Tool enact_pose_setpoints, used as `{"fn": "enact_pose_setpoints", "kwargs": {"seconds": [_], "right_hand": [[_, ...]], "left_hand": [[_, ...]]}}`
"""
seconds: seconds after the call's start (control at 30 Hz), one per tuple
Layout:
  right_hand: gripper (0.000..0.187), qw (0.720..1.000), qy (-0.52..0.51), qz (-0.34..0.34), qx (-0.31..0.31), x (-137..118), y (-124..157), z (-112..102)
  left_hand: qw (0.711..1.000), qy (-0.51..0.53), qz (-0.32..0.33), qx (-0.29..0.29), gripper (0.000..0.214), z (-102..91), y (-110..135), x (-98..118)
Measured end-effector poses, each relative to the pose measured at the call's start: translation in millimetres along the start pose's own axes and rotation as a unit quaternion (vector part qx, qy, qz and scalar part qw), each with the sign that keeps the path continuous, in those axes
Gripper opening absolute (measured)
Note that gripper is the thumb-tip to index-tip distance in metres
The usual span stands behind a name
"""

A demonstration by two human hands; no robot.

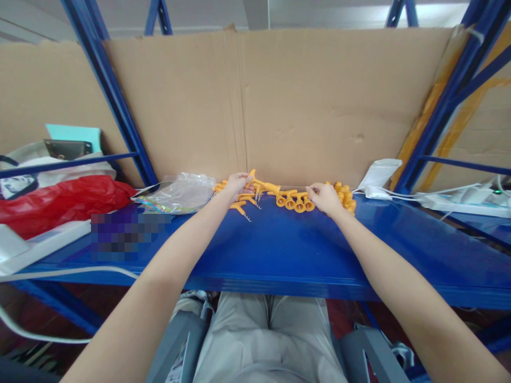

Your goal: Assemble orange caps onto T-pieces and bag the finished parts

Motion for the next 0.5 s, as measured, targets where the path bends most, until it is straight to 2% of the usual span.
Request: {"fn": "enact_pose_setpoints", "kwargs": {"seconds": [0.2,0.33,0.5], "right_hand": [[0.033,0.998,0.062,-0.006,-0.004,-3.7,2.2,0.2],[0.032,0.997,0.079,-0.001,-0.004,-2.5,1.3,-1.0],[0.033,0.994,0.1,0.031,-0.008,5.9,-0.5,-3.2]], "left_hand": [[1.0,-0.009,-0.024,0.017,0.012,12.2,-29.4,-9.3],[0.998,-0.032,-0.044,0.026,0.014,33.3,-34.9,-24.4],[0.998,-0.04,-0.044,0.008,0.01,60.3,-47.7,-44.1]]}}
Point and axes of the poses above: each hand's wrist, its own y-axis away from the middle knuckle, its own z-axis out of the palm, x = y × z, the point moved 9 cm from there along -y, towards the middle knuckle, and after that the axes turned 12 degrees about y, right-handed, at the moved point
